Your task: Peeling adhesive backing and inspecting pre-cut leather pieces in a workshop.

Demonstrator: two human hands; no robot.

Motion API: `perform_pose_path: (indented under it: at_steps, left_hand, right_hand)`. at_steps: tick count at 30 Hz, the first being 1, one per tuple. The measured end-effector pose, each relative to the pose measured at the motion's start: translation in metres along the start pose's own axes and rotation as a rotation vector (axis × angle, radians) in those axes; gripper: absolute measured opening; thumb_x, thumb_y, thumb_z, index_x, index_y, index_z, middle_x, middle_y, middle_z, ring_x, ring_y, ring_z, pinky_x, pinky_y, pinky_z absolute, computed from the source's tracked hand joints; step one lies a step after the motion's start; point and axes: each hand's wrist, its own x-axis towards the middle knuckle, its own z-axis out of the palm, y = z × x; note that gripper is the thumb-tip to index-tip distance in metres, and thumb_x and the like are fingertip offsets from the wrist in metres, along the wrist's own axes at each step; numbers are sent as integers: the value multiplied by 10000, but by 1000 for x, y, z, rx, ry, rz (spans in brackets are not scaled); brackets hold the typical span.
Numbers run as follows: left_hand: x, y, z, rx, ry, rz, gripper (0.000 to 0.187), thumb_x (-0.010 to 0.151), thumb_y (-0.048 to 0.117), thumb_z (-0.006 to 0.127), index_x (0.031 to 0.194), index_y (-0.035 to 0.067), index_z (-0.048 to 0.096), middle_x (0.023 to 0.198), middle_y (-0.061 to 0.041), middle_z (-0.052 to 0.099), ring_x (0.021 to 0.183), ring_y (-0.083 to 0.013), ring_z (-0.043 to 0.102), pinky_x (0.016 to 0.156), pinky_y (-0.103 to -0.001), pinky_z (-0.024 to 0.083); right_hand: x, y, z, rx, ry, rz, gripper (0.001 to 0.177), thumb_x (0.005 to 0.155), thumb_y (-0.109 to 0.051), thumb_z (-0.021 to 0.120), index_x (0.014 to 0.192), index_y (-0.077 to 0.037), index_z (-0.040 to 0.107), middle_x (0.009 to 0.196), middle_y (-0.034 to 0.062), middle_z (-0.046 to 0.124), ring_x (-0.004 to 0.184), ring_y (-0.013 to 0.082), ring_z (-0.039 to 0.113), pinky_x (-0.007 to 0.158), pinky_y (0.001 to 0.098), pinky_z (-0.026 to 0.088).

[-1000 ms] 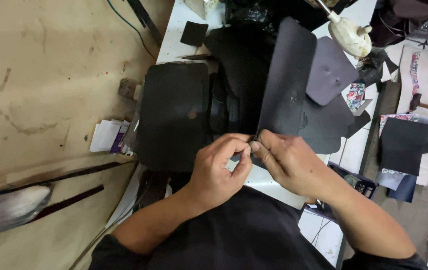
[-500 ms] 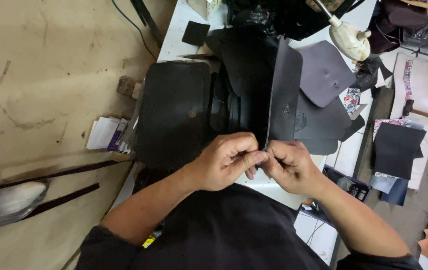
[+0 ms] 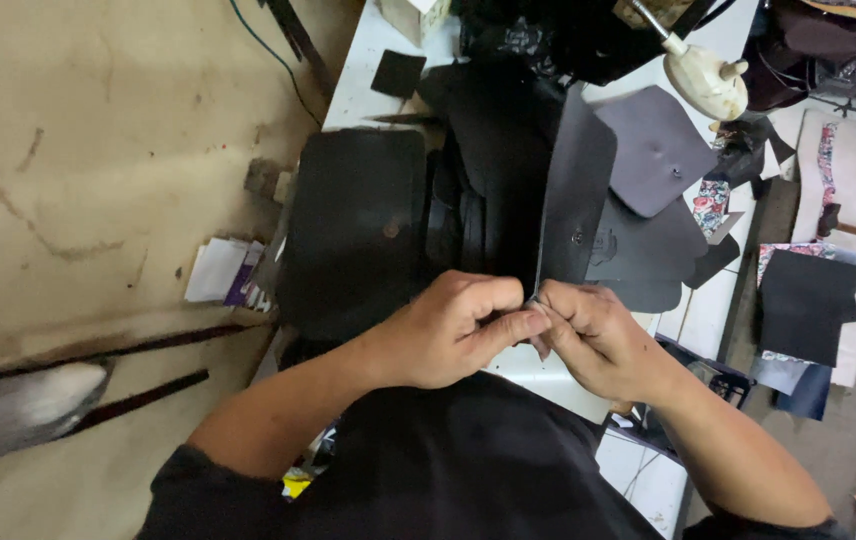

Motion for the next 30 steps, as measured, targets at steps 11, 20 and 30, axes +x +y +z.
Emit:
perform_pose_path:
  at_steps: [11,20,30]
  left_hand:
    - [-14,-5,43,-368,137,-19,397,1080,141,529,694,78,603,582,-61,688,514,-160,697,513,-221,527]
    - [-16,-3,38,-110,346,2,382,1040,82,526,667,67,609,560,-100,650,478,-247,627,481,-272,484]
    - [-13,1,23,184,45,174,297,995,77,537,730,64,404,643,-96,414,549,-295,440,511,-388,348]
  right_hand:
    - [-19,3,21,164,286,-57,435,957,-46,599,524,-86,585,407,-2,606,324,133,583,399,226,493]
    - [-24,-3,27,166,379,16,433,982,-31,552,551,-68,563,427,51,624,346,141,600,408,218,478]
    - [1,-52,-10,-218,-131,221,377,1009,-354,591,780,-57,556,568,101,517,493,292,526,502,397,442]
